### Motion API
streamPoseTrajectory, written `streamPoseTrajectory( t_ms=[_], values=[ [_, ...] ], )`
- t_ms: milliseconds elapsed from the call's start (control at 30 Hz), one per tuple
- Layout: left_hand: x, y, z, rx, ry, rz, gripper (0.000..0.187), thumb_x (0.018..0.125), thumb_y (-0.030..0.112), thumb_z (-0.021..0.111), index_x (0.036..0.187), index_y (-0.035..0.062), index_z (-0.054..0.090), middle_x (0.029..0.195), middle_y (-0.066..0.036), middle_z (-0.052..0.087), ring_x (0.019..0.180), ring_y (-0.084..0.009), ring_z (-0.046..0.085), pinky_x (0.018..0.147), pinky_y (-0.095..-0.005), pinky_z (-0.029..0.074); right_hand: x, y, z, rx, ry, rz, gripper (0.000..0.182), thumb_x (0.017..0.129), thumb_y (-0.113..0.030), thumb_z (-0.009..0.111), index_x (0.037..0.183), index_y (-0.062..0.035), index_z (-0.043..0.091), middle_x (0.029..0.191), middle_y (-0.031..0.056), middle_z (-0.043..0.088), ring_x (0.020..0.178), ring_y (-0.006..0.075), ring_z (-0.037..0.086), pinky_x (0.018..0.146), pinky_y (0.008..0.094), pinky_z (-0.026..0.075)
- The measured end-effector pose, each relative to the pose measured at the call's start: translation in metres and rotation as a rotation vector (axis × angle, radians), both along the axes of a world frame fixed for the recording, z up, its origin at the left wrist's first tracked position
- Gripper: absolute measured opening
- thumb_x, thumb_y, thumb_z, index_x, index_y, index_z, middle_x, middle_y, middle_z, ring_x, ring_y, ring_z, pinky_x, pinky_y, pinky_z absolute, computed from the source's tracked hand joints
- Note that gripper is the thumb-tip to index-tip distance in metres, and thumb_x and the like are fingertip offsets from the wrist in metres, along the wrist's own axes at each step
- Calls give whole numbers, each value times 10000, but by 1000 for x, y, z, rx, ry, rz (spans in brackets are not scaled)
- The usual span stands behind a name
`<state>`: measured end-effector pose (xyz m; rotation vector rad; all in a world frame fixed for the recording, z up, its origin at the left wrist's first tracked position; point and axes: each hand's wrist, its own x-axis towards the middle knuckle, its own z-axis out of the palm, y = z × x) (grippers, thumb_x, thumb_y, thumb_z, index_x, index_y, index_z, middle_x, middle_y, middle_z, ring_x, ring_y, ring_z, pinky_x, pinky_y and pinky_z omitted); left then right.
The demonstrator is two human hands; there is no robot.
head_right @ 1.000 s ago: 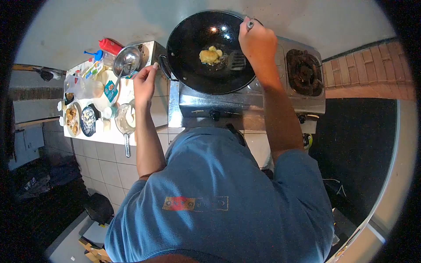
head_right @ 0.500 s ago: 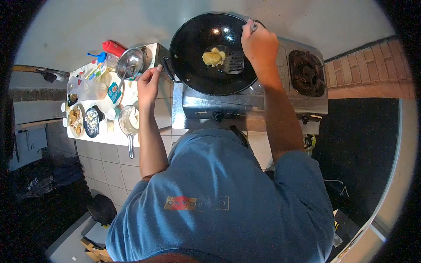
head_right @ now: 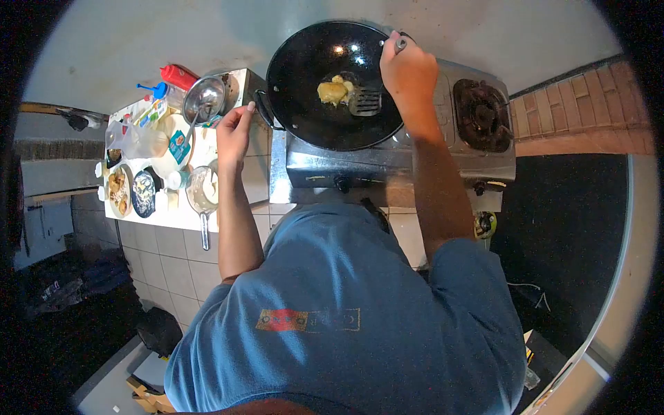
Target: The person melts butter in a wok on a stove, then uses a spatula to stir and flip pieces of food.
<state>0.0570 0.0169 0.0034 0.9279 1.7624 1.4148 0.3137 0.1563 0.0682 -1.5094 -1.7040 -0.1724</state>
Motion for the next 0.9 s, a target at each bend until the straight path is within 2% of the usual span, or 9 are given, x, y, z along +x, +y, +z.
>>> streamPoseTrajectory(
  t_ms=[100,267,633,733,800,900],
  values=[
    [0,-2,-1,-4,-17,8,246,858,246,631,855,0,643,656,58,523,588,-21,398,522,-181,307,1,-4,7,24,69,10,350,840,-279,507,586,-56,595,576,196,573,561,420,565,558,482,467],
    [-2,3,-8,64,-27,-2,245,858,245,632,848,0,642,656,57,526,586,-19,398,523,-179,307,3,-1,4,15,22,9,343,838,-274,507,590,-55,593,583,198,569,576,419,567,558,481,466],
    [-4,-2,-5,19,-3,0,248,864,242,624,850,-5,638,655,52,529,582,-22,409,528,-177,321,2,-4,6,36,77,5,347,837,-269,508,581,-47,580,578,195,564,564,410,563,535,482,459],
    [-3,-1,-5,30,-9,-10,250,865,243,621,851,-6,635,650,52,523,583,-24,412,529,-177,324,5,1,-1,79,-10,27,346,838,-269,512,579,-49,578,561,196,551,553,414,553,521,484,449],
    [-3,0,-7,35,-12,-10,249,866,242,619,850,-6,633,649,50,523,586,-27,417,534,-180,329,8,0,3,85,78,48,358,847,-281,506,583,-50,580,563,193,554,547,417,550,510,486,439],
    [-4,-6,-8,30,-6,-25,247,869,242,616,848,-3,630,650,45,524,595,-32,425,543,-183,336,10,-4,5,47,51,10,379,859,-309,496,598,-48,584,581,191,567,560,410,558,515,481,442]
  ],
)
